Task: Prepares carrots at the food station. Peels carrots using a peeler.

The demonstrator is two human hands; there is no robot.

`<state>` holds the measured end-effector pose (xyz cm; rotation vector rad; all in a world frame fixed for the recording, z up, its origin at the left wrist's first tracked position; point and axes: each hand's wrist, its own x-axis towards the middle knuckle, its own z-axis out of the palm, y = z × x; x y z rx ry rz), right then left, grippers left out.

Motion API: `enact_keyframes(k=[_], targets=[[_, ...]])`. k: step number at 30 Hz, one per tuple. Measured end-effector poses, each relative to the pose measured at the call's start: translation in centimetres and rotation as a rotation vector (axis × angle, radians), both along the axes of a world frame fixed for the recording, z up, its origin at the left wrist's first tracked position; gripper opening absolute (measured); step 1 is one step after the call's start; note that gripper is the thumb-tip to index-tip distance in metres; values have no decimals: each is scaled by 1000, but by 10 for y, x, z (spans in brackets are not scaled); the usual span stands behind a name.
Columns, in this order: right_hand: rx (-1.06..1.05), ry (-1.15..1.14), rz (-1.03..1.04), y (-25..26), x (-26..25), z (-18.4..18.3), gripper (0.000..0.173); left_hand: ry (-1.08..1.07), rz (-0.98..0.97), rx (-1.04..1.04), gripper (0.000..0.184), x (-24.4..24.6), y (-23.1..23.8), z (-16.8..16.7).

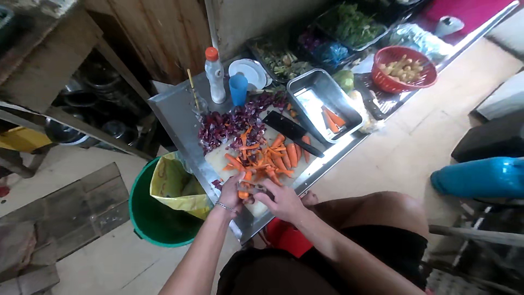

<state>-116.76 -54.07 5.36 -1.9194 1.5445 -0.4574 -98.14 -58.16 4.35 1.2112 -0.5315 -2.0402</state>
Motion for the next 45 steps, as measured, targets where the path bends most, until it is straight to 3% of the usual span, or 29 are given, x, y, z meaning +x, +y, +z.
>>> enact_keyframes(k=[4,9,12,17,22,28,31,33,36,39,41,43,45], targets=[[78,90,-146,-22,-13,-24,50,77,-41,2,34,2,-1,-6],[522,-253,-409,-33,-15,-22,57,-16,-59,-5,46,7,-3,-8],[732,-271,-426,-27,-26,-33,61,-129,-68,15,36,4,-12,-10],[839,-289,-431,-9,-34,-53,64,-218,-80,-77,28,-13,-31,-12],[794,-361,-402,4,-25,-53,64,-508,-274,-211,62,-95,-78,-3],[701,-462,-369,18,-19,-47,65,-904,-648,-489,54,-231,-154,34],[713,-494,-384,19,-26,-43,66,-756,-614,-422,40,-278,-179,24],[713,-518,-418,20,-32,-44,65,-585,-619,-388,39,-284,-185,28],[686,-480,-446,17,-40,-40,59,-646,-580,-527,38,-245,-184,42],[612,-392,-385,12,-44,3,50,-853,-491,-626,35,-153,-179,40],[446,-322,-362,13,-36,29,44,-1017,-412,-599,30,-81,-166,26],[254,-226,-347,13,-23,18,39,-1148,-392,-540,27,-24,-144,16],[433,-78,-277,6,-16,-8,38,-1236,-453,-495,24,9,-116,12]])
